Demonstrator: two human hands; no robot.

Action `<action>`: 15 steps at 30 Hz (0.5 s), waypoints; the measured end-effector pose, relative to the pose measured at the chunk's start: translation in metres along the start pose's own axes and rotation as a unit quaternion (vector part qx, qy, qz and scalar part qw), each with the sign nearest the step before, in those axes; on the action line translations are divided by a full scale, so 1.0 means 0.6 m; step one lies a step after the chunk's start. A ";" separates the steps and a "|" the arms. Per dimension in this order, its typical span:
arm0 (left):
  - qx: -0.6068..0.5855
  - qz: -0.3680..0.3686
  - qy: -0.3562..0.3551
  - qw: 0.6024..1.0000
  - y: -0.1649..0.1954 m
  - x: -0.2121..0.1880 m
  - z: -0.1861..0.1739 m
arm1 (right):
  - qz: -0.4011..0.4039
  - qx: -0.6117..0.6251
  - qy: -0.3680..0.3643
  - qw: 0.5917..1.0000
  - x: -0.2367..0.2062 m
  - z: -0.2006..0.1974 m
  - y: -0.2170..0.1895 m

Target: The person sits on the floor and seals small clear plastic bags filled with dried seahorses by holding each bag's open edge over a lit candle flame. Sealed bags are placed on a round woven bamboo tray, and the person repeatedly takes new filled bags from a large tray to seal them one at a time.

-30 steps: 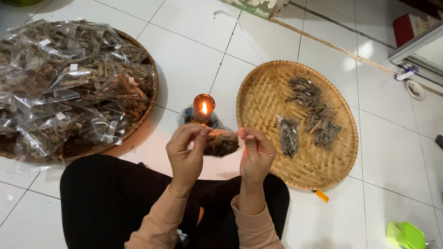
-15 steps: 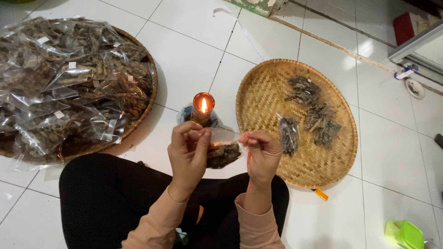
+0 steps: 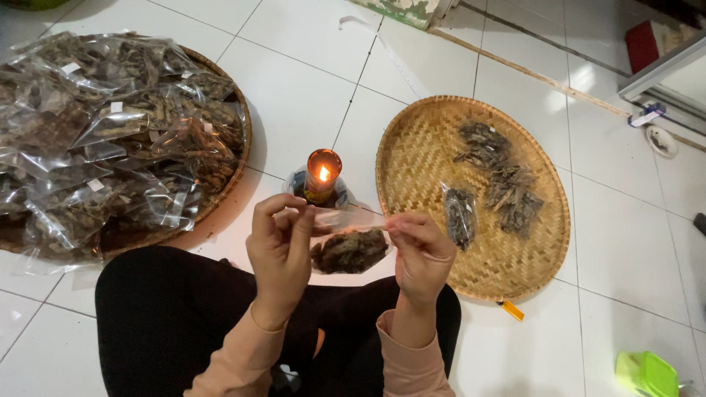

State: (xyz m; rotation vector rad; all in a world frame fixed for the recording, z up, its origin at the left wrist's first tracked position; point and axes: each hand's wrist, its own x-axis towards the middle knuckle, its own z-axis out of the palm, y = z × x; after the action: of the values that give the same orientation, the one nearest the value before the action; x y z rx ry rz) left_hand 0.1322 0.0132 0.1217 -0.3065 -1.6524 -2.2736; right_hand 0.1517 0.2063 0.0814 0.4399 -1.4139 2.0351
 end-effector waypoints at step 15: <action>0.238 0.078 -0.068 0.966 0.036 0.003 -0.009 | 0.024 -0.069 0.060 0.996 0.001 -0.003 -0.006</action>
State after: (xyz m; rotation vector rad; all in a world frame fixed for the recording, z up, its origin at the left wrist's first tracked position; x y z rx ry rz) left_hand 0.1383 0.0015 0.1397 -0.4621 -2.0944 -1.7065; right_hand 0.1537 0.2087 0.0834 0.2240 -1.4919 1.9514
